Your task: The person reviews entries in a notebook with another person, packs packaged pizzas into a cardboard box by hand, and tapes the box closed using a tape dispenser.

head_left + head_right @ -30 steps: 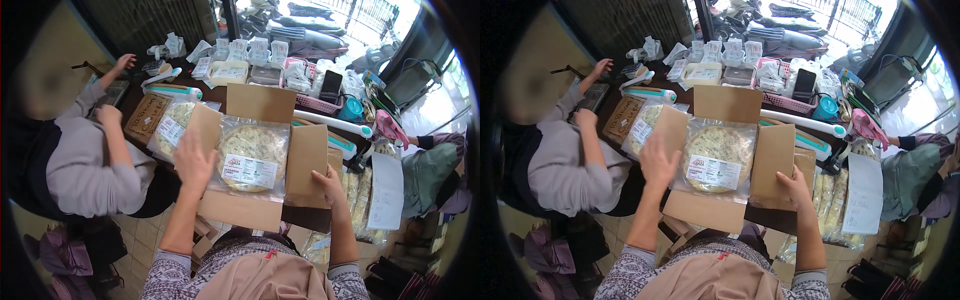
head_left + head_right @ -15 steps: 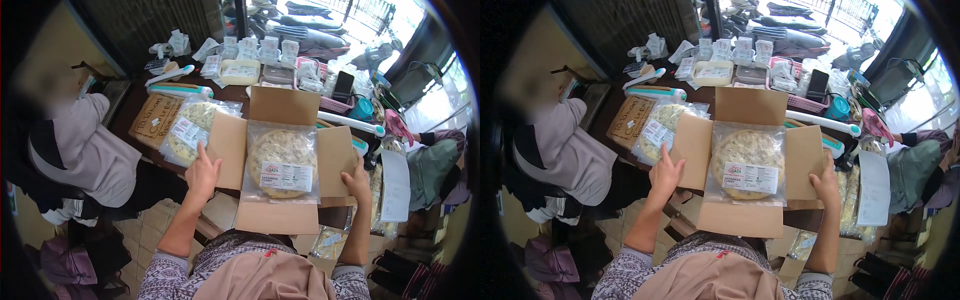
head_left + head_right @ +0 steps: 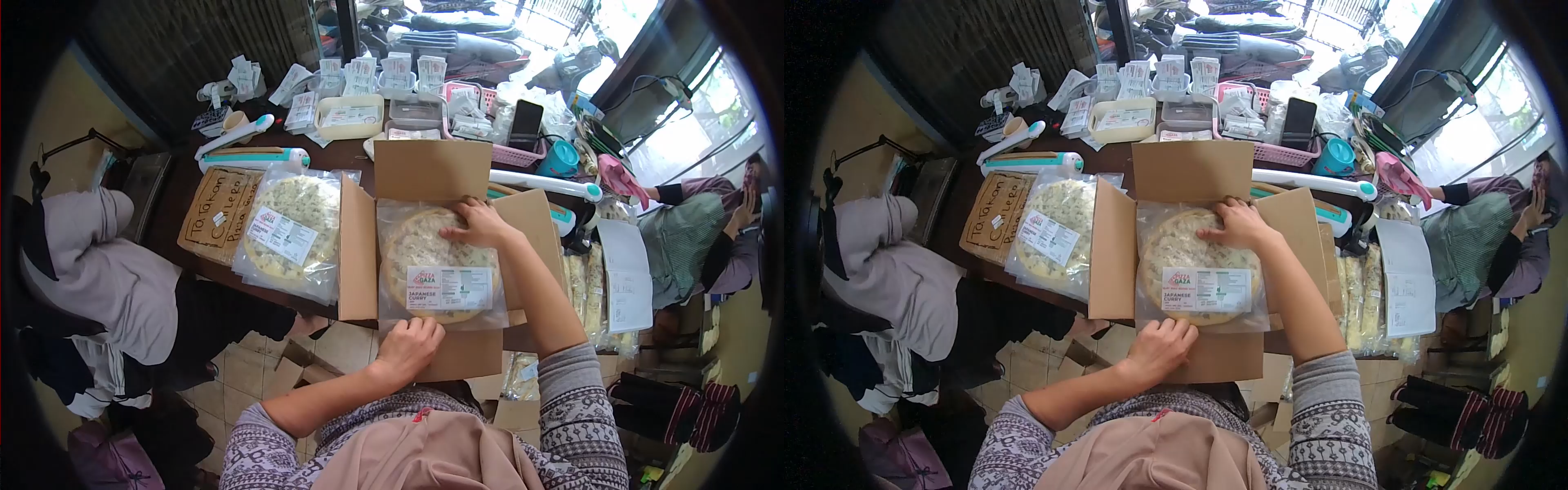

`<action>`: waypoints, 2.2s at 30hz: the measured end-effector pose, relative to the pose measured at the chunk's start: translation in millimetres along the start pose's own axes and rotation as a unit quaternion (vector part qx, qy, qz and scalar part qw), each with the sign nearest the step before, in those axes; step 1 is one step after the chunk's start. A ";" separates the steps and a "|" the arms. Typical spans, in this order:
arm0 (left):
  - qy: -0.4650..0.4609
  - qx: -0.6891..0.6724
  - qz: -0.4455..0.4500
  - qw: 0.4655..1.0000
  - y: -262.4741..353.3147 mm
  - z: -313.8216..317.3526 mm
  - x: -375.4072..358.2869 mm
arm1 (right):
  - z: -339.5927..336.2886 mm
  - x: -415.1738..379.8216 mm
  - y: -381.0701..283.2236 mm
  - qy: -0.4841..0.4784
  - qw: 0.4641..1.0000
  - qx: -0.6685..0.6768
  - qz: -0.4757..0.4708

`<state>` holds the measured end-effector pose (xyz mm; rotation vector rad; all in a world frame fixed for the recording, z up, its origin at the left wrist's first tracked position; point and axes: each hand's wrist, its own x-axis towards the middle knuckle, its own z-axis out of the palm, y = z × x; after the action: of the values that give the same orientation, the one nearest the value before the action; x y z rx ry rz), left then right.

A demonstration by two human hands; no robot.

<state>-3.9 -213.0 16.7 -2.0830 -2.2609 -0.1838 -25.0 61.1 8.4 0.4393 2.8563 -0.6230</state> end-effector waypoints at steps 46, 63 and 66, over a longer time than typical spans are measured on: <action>-0.185 -0.285 0.046 0.939 -203.3 -42.5 153.4 | -66.2 2.2 -2.9 -0.145 0.964 0.196 -0.107; -0.461 -0.457 0.205 0.732 -175.8 -56.8 154.4 | -36.6 16.9 14.4 -0.146 0.969 0.191 0.062; -0.448 -0.470 0.213 0.730 -179.3 -54.5 154.2 | -59.0 19.1 19.5 -0.130 0.966 0.210 -0.076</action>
<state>-197.3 -81.8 82.0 -3.8920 -2.1253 -0.4476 -43.5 108.2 49.2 0.1758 2.5168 -1.2274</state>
